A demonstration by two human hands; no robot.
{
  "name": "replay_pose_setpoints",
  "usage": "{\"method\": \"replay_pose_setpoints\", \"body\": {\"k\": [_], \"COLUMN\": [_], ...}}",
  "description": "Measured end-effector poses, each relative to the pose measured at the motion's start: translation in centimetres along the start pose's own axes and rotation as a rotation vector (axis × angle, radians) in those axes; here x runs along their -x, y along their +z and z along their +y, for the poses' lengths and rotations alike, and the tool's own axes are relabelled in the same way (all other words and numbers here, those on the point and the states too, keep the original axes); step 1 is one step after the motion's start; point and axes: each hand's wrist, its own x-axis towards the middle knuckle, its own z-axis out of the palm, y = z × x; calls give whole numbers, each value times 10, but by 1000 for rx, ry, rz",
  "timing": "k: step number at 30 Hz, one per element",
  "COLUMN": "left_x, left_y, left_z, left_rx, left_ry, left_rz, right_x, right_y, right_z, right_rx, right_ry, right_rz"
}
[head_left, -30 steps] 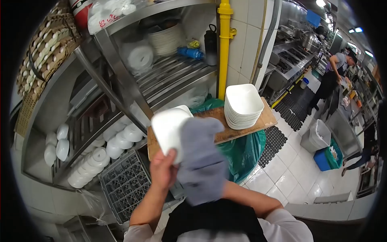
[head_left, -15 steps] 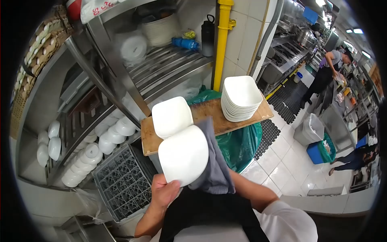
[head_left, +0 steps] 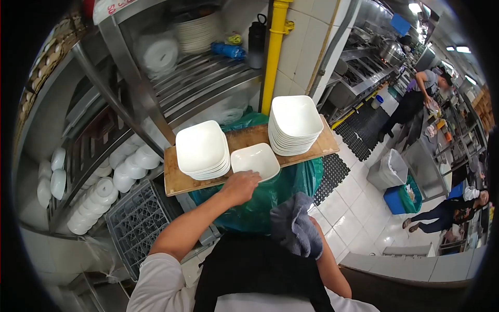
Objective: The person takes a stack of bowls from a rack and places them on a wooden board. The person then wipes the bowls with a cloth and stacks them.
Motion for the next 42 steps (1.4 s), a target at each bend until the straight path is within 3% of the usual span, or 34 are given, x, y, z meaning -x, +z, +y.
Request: {"method": "replay_pose_setpoints", "body": {"k": [1, 5, 11, 14, 15, 18, 20, 23, 26, 30, 31, 34, 35, 38, 41, 42], "left_x": [-6, -9, -21, -13, -4, 45, 69, 84, 82, 83, 85, 91, 92, 95, 94, 97], "left_y": [6, 31, 30, 19, 2, -40, -62, -46, -51, -41, -39, -28, -23, -22, -40, -45], "left_z": [-8, -36, -32, -14, -1, 11, -3, -67, -77, -102, -118, -164, -172, -162, -113, -102], "left_rx": [-62, -242, -427, -276, -99, -48, -245, 112, 718, 500, 500, 564, 547, 434, 685, 635], "left_ry": [-6, 67, -71, -36, -12, -102, -390, -633, -612, -641, -652, -589, -542, -561, -573, -553], "left_rz": [-57, 121, 200, 331, 329, 796, 1040, 1147, 929, 918, 893, 820, 824, 821, 931, 907], "right_x": [4, 9, -14, -20, -24, -57, -73, -114, -164, -183, -166, -167, -166, -167, -133, -121], "right_y": [2, 5, 13, 37, 45, 68, 98, 132, 149, 163, 170, 174, 173, 159, 164, 174], "right_z": [0, -1, -9, -17, -18, -11, -13, -19, 0, 29, 24, 40, 40, 19, -29, -50], "right_rx": [3, -12, -17, -185, -266, -535, -322, -112, 15, 239, 284, 633, 617, 539, 371, 469], "right_ry": [2, 25, 41, 36, 28, 62, -119, -266, -293, -459, -417, -613, -657, -365, -563, -659], "right_rz": [3, 18, -42, -136, -178, -362, -338, -344, -326, -207, -177, -75, -56, -71, -113, -124]}}
